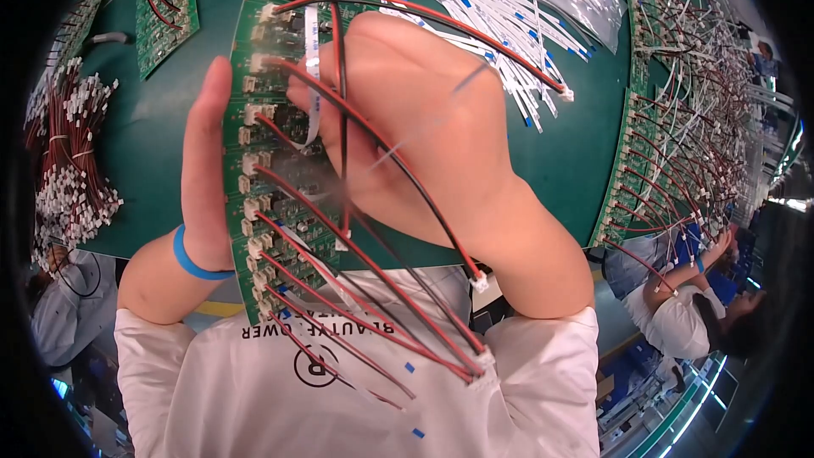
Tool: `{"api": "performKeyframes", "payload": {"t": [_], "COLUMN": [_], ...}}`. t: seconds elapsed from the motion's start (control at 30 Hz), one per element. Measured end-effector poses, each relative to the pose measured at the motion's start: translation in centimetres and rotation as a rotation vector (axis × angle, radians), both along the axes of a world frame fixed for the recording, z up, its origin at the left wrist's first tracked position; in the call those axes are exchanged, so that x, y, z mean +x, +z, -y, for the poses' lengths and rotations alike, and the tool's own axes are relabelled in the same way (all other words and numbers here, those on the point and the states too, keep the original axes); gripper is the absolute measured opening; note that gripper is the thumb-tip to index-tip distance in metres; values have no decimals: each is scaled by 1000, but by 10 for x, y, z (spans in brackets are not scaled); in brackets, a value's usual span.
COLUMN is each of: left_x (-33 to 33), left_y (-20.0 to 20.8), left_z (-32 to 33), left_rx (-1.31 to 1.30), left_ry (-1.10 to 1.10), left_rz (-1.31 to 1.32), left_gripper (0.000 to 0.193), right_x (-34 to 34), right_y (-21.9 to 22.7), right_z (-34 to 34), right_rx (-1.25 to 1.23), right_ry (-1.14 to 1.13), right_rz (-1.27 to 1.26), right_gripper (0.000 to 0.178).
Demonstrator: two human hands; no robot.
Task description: The person picks up circuit board panels and connects flat ribbon cables into connectors across the boards by hand, placing each completed panel onto the table.
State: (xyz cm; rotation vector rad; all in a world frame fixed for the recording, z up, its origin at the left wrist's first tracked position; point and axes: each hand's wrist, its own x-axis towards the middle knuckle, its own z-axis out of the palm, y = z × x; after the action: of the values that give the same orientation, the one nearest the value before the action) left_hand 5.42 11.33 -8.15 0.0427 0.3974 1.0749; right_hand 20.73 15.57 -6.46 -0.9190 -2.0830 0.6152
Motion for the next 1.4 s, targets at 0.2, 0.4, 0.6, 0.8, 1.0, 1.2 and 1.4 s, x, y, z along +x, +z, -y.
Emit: {"api": "performKeyframes", "payload": {"t": [0.2, 0.4, 0.6, 0.8, 1.0, 1.2, 1.4], "left_x": [-4, -3, -1, 7, 4, 8, 2], "left_y": [0, 3, 10, 17, 15, 17, 9], "left_z": [2, 3, 3, 0, 1, 1, -3], "left_rx": [86, 119, 82, 33, 16, 15, 67], "left_ry": [-61, -164, -191, -209, -222, -199, -211], "left_rz": [-236, -517, -614, -690, -667, -663, -598], "left_gripper": [51, 53, 55, 64, 65, 67, 68], "right_x": [6, 7, 6, -1, -3, -3, 1], "right_y": [5, 0, 2, -3, -4, -16, -13], "right_z": [-2, -4, -2, -1, 0, -5, -6], "right_rx": [42, 88, 15, 8, -8, 17, -114], "right_ry": [41, 57, 85, 57, 94, 88, 46], "right_rz": [77, 109, 112, 76, 14, -78, -89], "right_gripper": [20, 15, 10, 12, 25, 20, 16]}}
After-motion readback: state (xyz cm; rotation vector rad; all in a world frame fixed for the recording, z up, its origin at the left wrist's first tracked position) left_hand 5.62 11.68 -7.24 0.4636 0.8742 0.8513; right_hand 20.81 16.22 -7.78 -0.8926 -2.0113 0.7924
